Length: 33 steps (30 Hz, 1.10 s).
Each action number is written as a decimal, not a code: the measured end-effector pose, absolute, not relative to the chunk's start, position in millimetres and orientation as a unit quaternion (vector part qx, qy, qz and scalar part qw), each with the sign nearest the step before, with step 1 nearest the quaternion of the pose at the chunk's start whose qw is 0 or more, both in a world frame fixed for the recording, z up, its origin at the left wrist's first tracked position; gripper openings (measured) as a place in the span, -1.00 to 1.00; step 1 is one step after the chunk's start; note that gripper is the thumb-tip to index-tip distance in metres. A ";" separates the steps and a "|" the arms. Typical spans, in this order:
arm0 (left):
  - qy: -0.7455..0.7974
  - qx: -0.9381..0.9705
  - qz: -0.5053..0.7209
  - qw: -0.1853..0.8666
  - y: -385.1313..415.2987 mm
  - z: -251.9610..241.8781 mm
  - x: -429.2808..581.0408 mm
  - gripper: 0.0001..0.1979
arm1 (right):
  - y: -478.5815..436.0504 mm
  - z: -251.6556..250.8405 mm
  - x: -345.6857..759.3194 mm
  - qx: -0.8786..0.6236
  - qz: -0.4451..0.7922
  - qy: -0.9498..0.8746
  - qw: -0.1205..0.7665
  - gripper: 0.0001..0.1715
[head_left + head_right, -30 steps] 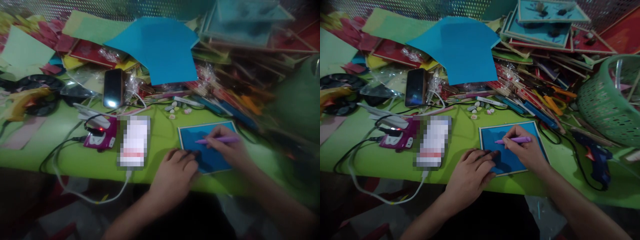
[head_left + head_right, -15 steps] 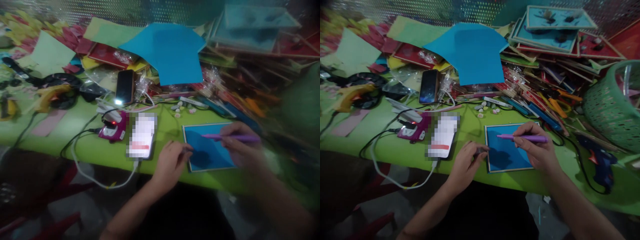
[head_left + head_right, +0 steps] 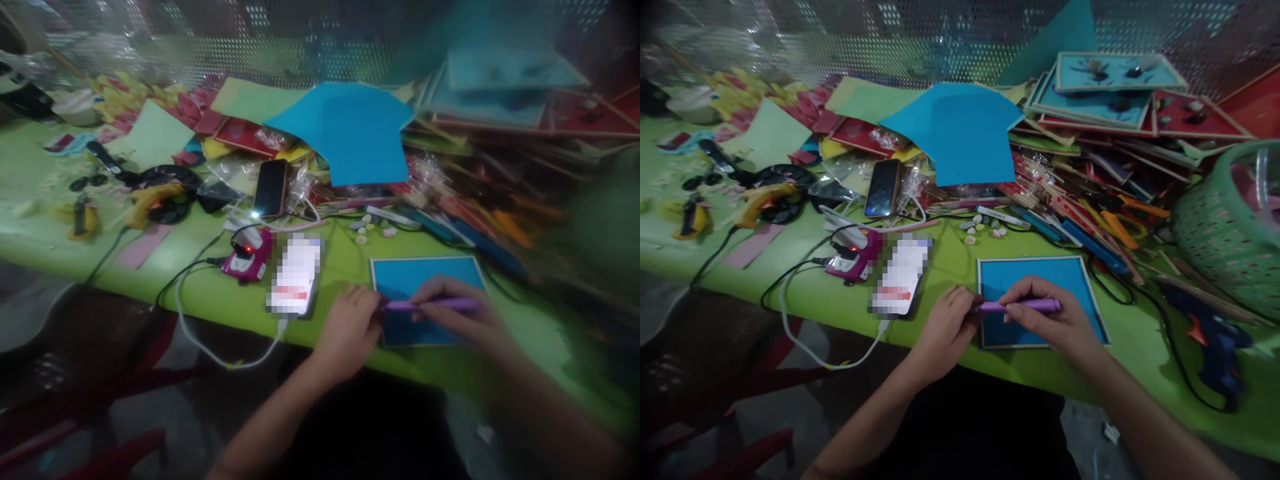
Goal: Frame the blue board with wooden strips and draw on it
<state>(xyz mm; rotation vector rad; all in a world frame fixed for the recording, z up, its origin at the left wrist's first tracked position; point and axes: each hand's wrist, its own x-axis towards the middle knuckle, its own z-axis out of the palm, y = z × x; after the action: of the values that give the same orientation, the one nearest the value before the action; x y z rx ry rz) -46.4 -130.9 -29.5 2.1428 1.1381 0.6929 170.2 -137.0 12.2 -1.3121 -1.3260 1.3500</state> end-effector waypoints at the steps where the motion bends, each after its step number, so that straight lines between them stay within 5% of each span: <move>1: 0.428 0.815 0.253 0.299 -131.5 -29.4 -45.9 -0.84 | -137.9 12.3 169.7 -0.525 0.529 -0.541 0.391 -0.75; 15: 0.417 0.769 0.287 0.390 -136.3 -32.9 -52.7 -0.62 | -144.9 4.3 168.2 -0.453 0.490 -0.659 0.347 -0.83; 23: 0.439 0.690 0.447 0.363 -138.4 -44.9 -50.9 -0.41 | -110.3 43.0 174.1 -0.491 0.402 -0.675 0.377 -0.88; 33: 0.419 0.705 0.450 0.353 -136.0 -44.7 -56.8 -0.50 | -23.8 17.5 143.6 -0.501 0.342 -0.727 0.320 -0.78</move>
<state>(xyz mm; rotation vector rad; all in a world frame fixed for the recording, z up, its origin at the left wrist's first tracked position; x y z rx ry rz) -56.8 -136.0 -44.7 1.8229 1.0850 1.1648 143.6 -23.8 17.5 -1.3173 -1.9114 0.8993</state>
